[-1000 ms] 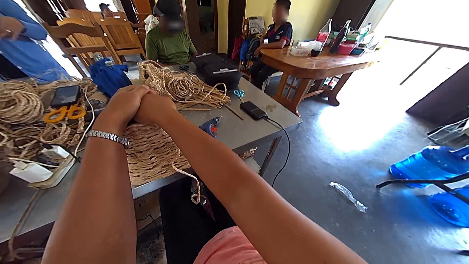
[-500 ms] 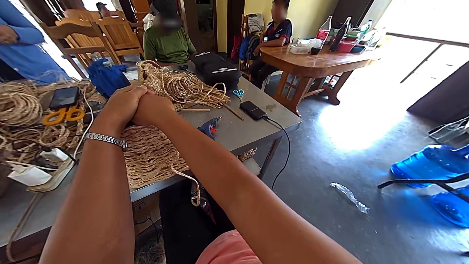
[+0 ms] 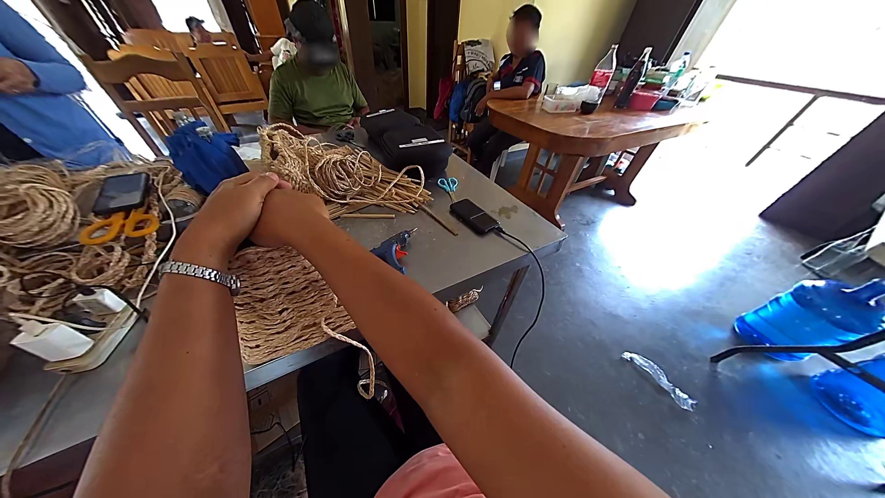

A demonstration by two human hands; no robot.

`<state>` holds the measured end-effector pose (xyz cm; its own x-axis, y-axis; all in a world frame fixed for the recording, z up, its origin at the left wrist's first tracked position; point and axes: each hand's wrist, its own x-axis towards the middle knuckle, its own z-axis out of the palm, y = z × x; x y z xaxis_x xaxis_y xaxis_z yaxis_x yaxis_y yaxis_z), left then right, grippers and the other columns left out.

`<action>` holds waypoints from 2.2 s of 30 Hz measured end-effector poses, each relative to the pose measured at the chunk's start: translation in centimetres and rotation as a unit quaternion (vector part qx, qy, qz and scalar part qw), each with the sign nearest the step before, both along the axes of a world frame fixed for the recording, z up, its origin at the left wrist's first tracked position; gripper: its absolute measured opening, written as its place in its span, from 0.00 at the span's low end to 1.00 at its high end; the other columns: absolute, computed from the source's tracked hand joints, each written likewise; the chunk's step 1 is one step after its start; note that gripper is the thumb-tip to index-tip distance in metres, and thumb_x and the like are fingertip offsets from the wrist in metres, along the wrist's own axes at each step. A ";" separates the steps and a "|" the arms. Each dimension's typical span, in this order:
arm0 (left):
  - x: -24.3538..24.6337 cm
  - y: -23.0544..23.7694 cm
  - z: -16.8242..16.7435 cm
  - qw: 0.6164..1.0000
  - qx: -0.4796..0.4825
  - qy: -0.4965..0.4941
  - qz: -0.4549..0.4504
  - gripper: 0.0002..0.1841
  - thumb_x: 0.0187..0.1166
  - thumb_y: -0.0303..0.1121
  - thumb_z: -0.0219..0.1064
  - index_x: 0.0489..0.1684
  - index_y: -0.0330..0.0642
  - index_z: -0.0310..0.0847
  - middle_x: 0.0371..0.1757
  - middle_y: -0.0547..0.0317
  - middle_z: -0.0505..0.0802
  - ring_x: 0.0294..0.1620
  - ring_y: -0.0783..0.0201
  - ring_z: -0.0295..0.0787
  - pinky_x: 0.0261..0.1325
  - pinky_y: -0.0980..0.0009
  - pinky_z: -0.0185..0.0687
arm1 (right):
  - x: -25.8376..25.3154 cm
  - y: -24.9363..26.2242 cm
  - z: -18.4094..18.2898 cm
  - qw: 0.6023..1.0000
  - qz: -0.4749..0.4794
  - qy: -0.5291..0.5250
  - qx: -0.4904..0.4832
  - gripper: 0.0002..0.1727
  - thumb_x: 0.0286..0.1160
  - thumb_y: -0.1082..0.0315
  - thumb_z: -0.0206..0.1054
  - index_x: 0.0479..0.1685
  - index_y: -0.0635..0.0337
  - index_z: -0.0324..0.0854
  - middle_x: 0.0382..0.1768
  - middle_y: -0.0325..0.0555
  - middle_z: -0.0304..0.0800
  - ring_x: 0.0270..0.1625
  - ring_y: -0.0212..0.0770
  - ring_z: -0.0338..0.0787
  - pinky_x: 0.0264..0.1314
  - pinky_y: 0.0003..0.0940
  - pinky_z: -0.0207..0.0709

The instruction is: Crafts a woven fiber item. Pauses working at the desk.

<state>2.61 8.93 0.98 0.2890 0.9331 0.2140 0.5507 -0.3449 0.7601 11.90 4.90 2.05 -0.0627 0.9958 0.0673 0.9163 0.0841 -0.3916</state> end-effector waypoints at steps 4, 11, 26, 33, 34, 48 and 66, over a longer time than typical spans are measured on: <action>-0.1 0.0 -0.1 1.000 -0.006 -0.002 0.004 0.25 0.93 0.52 0.44 0.61 0.50 0.87 0.68 0.51 0.87 0.72 0.55 0.79 0.72 0.40 0.68 | -0.1 0.1 -0.2 1.000 -0.004 -0.002 0.003 0.24 0.78 0.49 0.67 0.49 0.65 0.86 0.54 0.57 0.90 0.59 0.56 0.89 0.49 0.65 0.78; -0.1 0.3 -0.2 1.000 0.001 0.008 0.003 0.26 0.92 0.54 0.43 0.60 0.51 0.87 0.65 0.50 0.88 0.71 0.53 0.80 0.70 0.38 0.68 | -0.1 0.0 -0.1 1.000 -0.006 -0.009 0.000 0.25 0.79 0.48 0.66 0.49 0.65 0.85 0.54 0.56 0.90 0.58 0.55 0.89 0.46 0.64 0.79; -0.1 0.4 -0.2 1.000 0.013 0.003 -0.005 0.27 0.94 0.52 0.42 0.61 0.47 0.87 0.69 0.47 0.87 0.74 0.49 0.78 0.73 0.35 0.65 | 0.1 0.0 0.0 1.000 -0.004 0.007 -0.006 0.24 0.77 0.50 0.68 0.51 0.67 0.85 0.55 0.59 0.89 0.60 0.58 0.89 0.49 0.67 0.78; -0.2 0.5 -0.2 1.000 0.018 0.006 -0.009 0.26 0.95 0.51 0.42 0.61 0.47 0.87 0.70 0.49 0.87 0.76 0.51 0.78 0.75 0.36 0.64 | 0.0 -0.2 0.0 1.000 0.005 0.006 -0.004 0.24 0.79 0.51 0.67 0.52 0.67 0.85 0.56 0.60 0.89 0.60 0.58 0.89 0.49 0.67 0.78; -0.2 0.6 -0.3 1.000 0.020 0.005 -0.011 0.26 0.94 0.50 0.42 0.61 0.47 0.87 0.69 0.49 0.87 0.76 0.52 0.78 0.75 0.37 0.64 | 0.0 -0.2 0.0 1.000 0.003 0.004 -0.006 0.24 0.79 0.50 0.67 0.53 0.67 0.84 0.56 0.60 0.89 0.60 0.59 0.89 0.49 0.67 0.78; -0.3 1.1 -0.6 1.000 0.015 0.002 -0.004 0.26 0.94 0.51 0.43 0.60 0.49 0.88 0.69 0.51 0.88 0.75 0.53 0.79 0.74 0.37 0.66 | -0.1 0.1 -0.1 1.000 -0.002 -0.002 -0.009 0.25 0.79 0.49 0.66 0.52 0.67 0.84 0.55 0.59 0.89 0.60 0.58 0.89 0.48 0.67 0.79; -0.4 1.2 -0.6 1.000 0.010 0.003 -0.007 0.26 0.93 0.52 0.43 0.59 0.50 0.88 0.65 0.53 0.89 0.71 0.55 0.81 0.72 0.40 0.68 | 0.0 -0.3 0.1 1.000 -0.008 -0.001 -0.011 0.25 0.78 0.49 0.67 0.52 0.67 0.85 0.56 0.60 0.89 0.61 0.59 0.89 0.50 0.68 0.78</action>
<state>2.23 10.11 0.42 0.3027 0.9248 0.2306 0.5499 -0.3670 0.7503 11.86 4.59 2.12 -0.0461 0.9979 0.0445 0.9183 0.0599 -0.3914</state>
